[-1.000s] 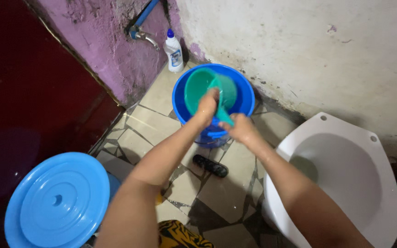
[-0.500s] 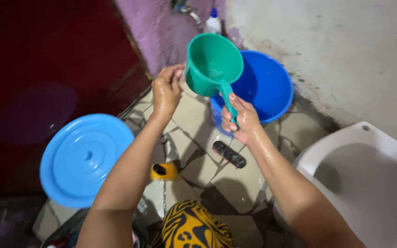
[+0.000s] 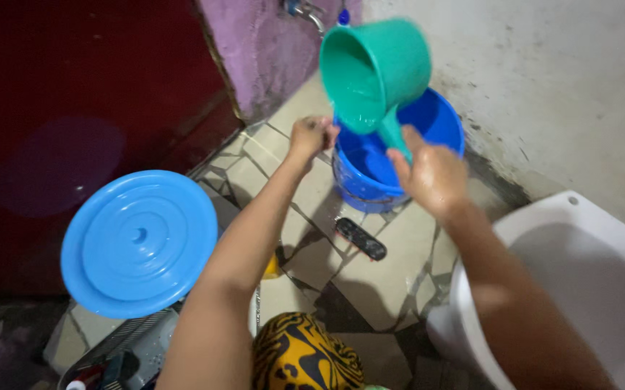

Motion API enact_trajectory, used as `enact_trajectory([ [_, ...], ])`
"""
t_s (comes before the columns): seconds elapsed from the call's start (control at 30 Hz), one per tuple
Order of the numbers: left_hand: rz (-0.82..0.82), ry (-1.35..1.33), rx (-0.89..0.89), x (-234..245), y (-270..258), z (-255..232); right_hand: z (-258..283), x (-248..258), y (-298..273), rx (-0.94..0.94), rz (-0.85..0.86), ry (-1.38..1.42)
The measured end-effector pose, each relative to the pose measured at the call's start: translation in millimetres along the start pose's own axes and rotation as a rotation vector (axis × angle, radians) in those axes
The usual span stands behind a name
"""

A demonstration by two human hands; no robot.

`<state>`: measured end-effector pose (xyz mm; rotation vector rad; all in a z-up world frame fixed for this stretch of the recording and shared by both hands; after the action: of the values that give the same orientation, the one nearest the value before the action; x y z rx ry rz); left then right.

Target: The person washes a blue bucket and a green scoop by hand, fills the bucket with water, and then pours cleaning liquid into a toilet bowl while scrubbing the inside of the rim with a brush.

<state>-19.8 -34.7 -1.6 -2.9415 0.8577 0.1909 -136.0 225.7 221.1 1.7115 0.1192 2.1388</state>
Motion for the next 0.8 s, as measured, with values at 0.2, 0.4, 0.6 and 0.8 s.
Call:
enact_trajectory([
  [0.2,-0.049,-0.065,0.32,-110.7,112.1,51.0,-34.2,20.3,10.5,-0.094,0.026,-0.215],
  [0.4,-0.038,-0.765,0.071,-162.4,74.4,-19.6,-72.6,-27.0,-3.5,-0.783,0.02,1.48],
  [0.6,0.101,-0.498,0.106,-107.8,34.9,-68.3,-55.0,-29.7,-37.9,-0.575,0.22,1.947],
  [0.8,0.467,-1.074,0.114,-84.5,-19.4,-96.7,-59.1,-63.2,-33.4,-0.396,0.423,1.923],
])
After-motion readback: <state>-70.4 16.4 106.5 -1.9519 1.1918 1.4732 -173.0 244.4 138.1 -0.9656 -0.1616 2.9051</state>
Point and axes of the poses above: each hand's wrist, its own y-axis towards the middle knuckle, its own x-axis out of the back of the hand, z = x × y, the point moved 4 cm from there along y, towards the middle knuckle, and after that the axes turned 3 degrees about z, right-handed, at the moved point
